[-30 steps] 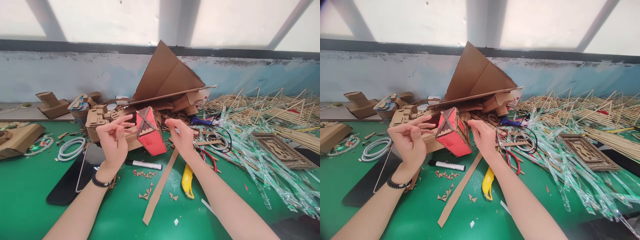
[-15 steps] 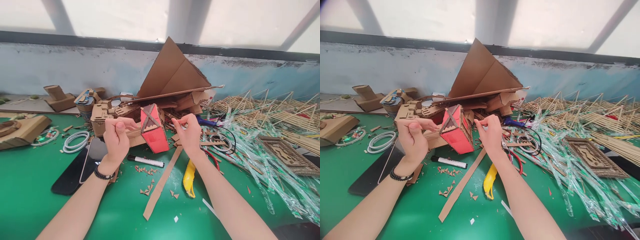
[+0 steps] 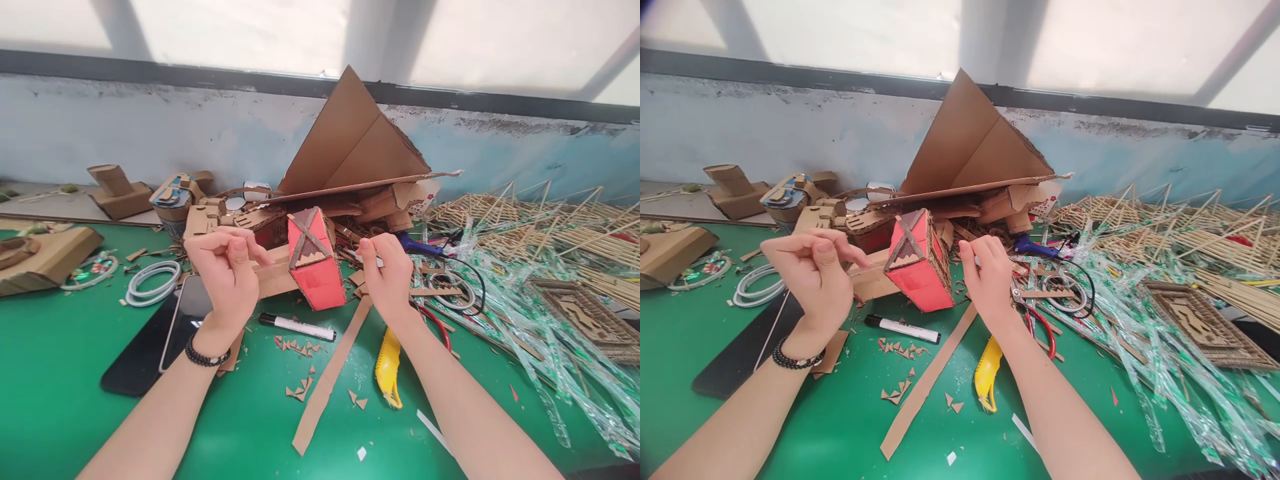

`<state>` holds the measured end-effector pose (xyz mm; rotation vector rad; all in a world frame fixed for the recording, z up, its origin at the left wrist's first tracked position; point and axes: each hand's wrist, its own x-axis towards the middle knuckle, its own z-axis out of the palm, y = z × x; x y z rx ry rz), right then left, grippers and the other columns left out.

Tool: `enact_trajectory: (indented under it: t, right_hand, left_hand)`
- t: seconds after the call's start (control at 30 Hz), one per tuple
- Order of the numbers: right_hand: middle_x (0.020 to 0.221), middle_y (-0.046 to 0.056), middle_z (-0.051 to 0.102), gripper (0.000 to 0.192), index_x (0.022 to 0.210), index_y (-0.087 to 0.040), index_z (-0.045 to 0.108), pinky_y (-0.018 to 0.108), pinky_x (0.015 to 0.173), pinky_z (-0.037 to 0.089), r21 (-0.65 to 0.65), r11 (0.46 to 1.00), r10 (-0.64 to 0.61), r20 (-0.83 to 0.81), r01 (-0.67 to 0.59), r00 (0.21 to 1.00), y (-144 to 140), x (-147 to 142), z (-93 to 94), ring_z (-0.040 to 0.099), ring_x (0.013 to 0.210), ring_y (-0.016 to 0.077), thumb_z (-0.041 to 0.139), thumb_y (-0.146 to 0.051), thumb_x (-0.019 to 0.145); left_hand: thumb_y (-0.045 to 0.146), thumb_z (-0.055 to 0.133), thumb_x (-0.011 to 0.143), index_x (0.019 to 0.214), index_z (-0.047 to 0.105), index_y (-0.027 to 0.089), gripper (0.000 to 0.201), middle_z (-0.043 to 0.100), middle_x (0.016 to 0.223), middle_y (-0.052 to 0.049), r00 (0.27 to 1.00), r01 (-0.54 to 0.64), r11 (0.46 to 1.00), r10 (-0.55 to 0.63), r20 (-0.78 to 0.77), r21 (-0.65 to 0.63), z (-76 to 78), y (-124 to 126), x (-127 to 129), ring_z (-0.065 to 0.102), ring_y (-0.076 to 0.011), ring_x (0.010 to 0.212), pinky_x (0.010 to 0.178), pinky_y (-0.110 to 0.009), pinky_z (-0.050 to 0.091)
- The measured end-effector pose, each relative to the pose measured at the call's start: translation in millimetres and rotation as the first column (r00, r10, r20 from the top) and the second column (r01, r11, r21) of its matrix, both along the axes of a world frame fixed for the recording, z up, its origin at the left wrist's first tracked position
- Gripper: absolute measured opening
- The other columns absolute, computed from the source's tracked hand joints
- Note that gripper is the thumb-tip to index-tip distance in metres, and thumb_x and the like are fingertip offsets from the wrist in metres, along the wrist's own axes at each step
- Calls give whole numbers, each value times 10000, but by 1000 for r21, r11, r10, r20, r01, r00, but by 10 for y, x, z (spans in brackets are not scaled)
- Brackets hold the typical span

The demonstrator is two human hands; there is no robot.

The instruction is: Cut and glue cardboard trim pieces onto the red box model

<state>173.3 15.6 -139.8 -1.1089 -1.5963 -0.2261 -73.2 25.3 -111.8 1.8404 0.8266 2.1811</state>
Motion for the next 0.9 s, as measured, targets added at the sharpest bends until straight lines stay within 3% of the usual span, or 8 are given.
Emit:
enact_trajectory:
  t: [0.1, 0.2, 0.37, 0.43, 0.57, 0.77, 0.9]
  right_hand:
    - [821, 42, 667, 340, 837, -252, 626, 356, 727, 468, 8, 1000, 28, 14, -28, 1000, -6, -11, 3, 621, 816, 210, 487, -364, 1126]
    - [800, 37, 663, 323, 830, -251, 631, 354, 727, 471, 34, 999, 41, 44, -42, 998, -7, -18, 3, 623, 801, 208, 508, -334, 1117]
    - [793, 34, 671, 310, 819, -251, 624, 352, 734, 470, 39, 998, 50, 55, -52, 997, 7, -27, -16, 625, 797, 209, 526, -311, 1107]
    - [827, 38, 688, 289, 849, -254, 635, 355, 753, 484, 30, 998, 48, 42, -50, 998, 13, -33, -25, 639, 821, 212, 522, -322, 1107]
    - [863, 40, 682, 228, 920, -254, 617, 358, 745, 492, 23, 999, 27, 3, -27, 1000, 32, -37, -38, 632, 803, 208, 526, -356, 1102]
    - [726, -14, 530, 329, 793, -262, 490, 335, 655, 417, 60, 998, -7, -14, 8, 1000, 42, -17, -37, 514, 677, 178, 557, -388, 1089]
    - [739, -16, 517, 319, 810, -266, 474, 337, 650, 416, 60, 998, -19, -37, 21, 999, 17, -29, -14, 501, 669, 175, 558, -402, 1085]
  left_hand:
    - [434, 651, 1049, 980, 422, 289, 280, 662, 877, 32, 999, 39, 999, -39, -3, 10, 6, -3, 13, 659, -108, 498, 438, -269, 516]
    - [421, 584, 1085, 985, 431, 293, 223, 665, 800, 49, 996, 53, 998, -51, -76, 28, -37, -10, -42, 670, -124, 518, 465, -282, 505]
    - [476, 400, 1142, 893, 457, 278, 324, 620, 586, 61, 970, -147, 989, 147, -194, 17, -96, 0, -124, 640, -155, 532, 527, -323, 448]
    - [471, 447, 1130, 923, 458, 282, 281, 654, 661, 47, 977, -145, 989, 148, -151, 32, -76, 8, -99, 656, -157, 563, 549, -329, 478]
    - [442, 557, 1091, 980, 417, 295, 232, 651, 908, 26, 1000, -17, 999, 17, 2, 34, -23, 41, -28, 676, -131, 588, 525, -319, 526]
    - [571, 417, 1118, 840, 444, 269, 410, 551, 545, 67, 980, -122, 992, 114, -161, -43, -105, 55, -131, 607, -143, 493, 497, -314, 425]
    - [510, 443, 1125, 860, 466, 258, 367, 633, 616, 53, 973, -159, 986, 149, -175, -49, -107, 22, -110, 646, -129, 529, 515, -311, 434]
